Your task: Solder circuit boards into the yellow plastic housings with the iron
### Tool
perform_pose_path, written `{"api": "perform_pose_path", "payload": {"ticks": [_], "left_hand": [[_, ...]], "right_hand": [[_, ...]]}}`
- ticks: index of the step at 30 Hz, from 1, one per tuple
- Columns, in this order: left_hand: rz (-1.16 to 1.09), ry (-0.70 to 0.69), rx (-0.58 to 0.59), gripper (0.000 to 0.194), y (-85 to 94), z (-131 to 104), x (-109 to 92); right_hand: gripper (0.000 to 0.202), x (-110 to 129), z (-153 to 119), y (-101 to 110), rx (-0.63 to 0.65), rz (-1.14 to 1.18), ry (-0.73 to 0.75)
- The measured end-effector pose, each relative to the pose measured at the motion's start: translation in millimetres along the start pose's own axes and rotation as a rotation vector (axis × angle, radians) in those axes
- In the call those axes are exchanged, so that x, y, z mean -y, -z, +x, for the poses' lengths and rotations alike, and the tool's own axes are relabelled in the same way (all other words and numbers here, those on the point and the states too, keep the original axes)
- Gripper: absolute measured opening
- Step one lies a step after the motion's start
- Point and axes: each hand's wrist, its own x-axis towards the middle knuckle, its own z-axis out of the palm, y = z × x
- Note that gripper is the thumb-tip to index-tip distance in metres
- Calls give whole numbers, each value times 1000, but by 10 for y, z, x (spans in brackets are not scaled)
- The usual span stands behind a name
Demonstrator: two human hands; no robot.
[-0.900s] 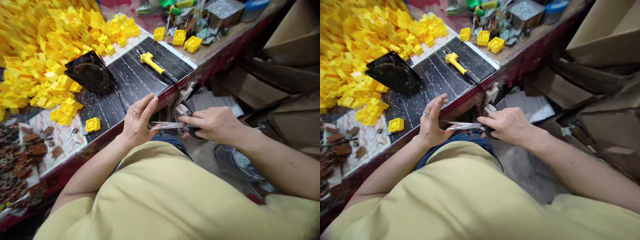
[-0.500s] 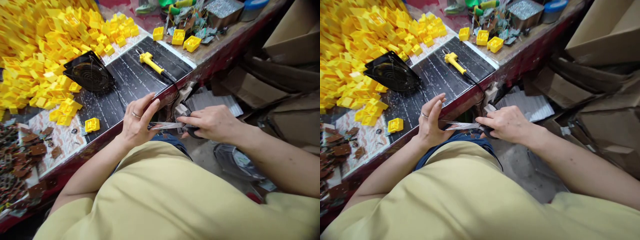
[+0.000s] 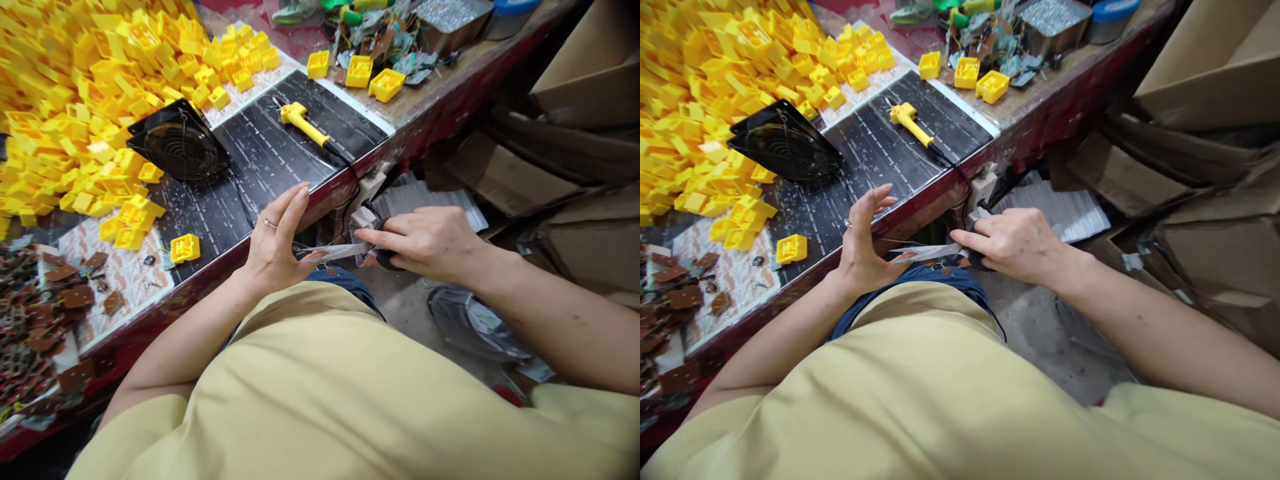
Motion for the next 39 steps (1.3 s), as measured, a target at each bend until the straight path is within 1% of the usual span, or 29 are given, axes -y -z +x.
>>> {"api": "perform_pose_path", "payload": {"ticks": [3, 5, 8, 14, 18, 22, 27, 30, 34, 36, 38, 39], "left_hand": [[25, -65, -28, 91, -15, 6, 20], [44, -118, -61, 90, -29, 5, 40], [74, -147, -90, 90, -43, -5, 59], [75, -125, -67, 88, -49, -17, 57], [47, -130, -109, 89, -54, 0, 56], [35, -127, -119, 94, -44, 14, 62], [-22, -59, -87, 100, -10, 11, 45], [-64, -22, -93, 100, 14, 17, 12], [-24, -46, -105, 99, 26, 31, -11], [-18, -20, -84, 100, 24, 24, -4], [-48, 18, -79, 100, 20, 6, 5], [-72, 43, -87, 97, 18, -5, 6]], "right_hand": [[33, -10, 19, 14, 38, 1, -1], [35, -14, 31, 20, 92, 21, -8], [36, -21, 38, 25, 151, 56, -16], [35, -27, 35, 41, 134, 39, -3], [35, -16, 35, 43, 138, 19, -10], [35, -6, 39, 31, 177, 53, -52], [34, -10, 58, 31, 225, 109, -74], [32, -17, 60, 20, 198, 194, -94], [30, -21, 34, -52, 127, 396, -218], [37, -11, 19, -112, 71, 445, -277], [50, 13, 13, -177, -1, 468, -338], [57, 33, 14, -208, -39, 481, -368]]}}
